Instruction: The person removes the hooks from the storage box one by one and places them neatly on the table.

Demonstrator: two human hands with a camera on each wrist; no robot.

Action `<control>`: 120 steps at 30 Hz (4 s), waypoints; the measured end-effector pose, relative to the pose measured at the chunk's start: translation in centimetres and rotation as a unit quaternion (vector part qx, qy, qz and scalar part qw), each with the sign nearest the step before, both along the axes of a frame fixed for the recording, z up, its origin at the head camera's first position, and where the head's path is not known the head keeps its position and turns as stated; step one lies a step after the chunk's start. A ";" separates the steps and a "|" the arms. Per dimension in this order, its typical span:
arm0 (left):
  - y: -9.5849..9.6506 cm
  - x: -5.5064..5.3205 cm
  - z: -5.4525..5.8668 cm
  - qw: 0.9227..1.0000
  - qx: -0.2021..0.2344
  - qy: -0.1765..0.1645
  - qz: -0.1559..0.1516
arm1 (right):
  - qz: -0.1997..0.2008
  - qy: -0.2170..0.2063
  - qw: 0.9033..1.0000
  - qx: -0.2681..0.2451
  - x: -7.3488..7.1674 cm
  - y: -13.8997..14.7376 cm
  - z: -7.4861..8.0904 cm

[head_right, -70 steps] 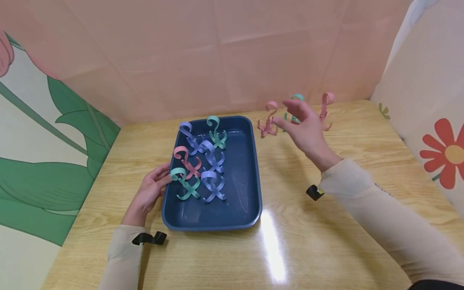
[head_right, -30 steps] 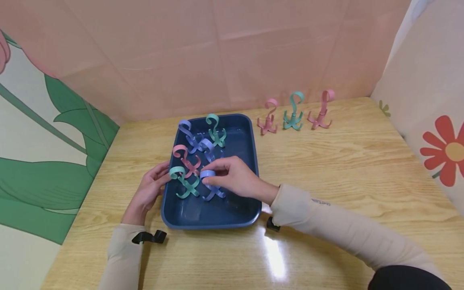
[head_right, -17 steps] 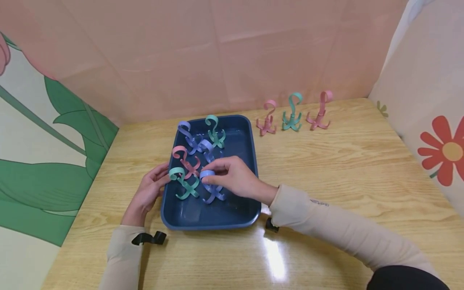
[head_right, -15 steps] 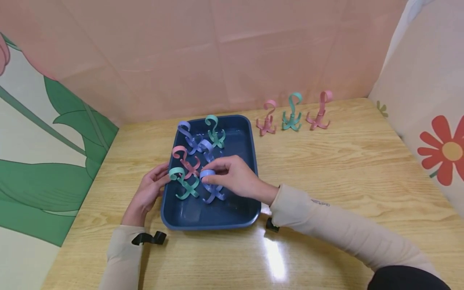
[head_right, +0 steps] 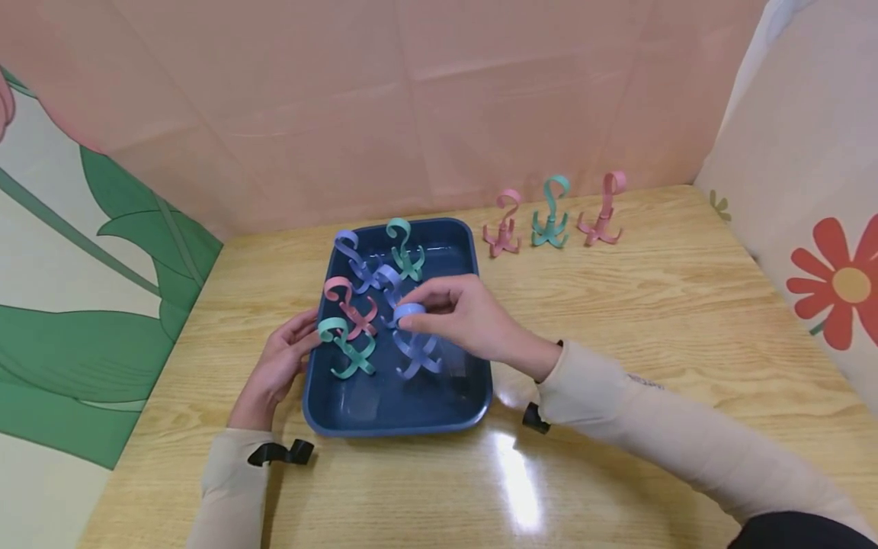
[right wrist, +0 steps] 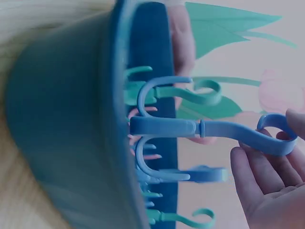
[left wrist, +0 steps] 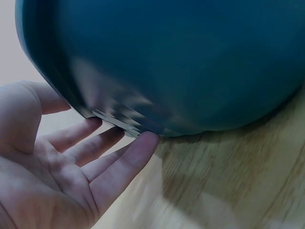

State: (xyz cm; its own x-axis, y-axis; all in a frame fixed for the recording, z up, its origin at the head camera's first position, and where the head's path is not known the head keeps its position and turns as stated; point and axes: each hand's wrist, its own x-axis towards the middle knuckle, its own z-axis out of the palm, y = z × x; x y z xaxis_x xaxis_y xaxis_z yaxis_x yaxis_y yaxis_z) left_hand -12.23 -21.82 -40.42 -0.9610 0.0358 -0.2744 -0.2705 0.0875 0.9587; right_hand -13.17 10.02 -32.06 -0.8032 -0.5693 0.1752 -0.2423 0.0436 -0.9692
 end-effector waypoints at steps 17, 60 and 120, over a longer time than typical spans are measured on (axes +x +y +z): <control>0.0 0.0 -0.4 1.000 0.006 0.004 -0.003 | -0.042 0.042 0.998 -0.022 0.1 7.3 3.7; 0.5 0.0 0.0 1.000 0.024 0.006 -0.014 | -0.298 -0.087 0.937 -0.160 -7.9 29.4 -1.1; 0.6 0.2 -0.4 1.000 0.013 0.012 0.006 | -0.549 -0.131 0.794 -0.227 -15.1 28.1 -3.1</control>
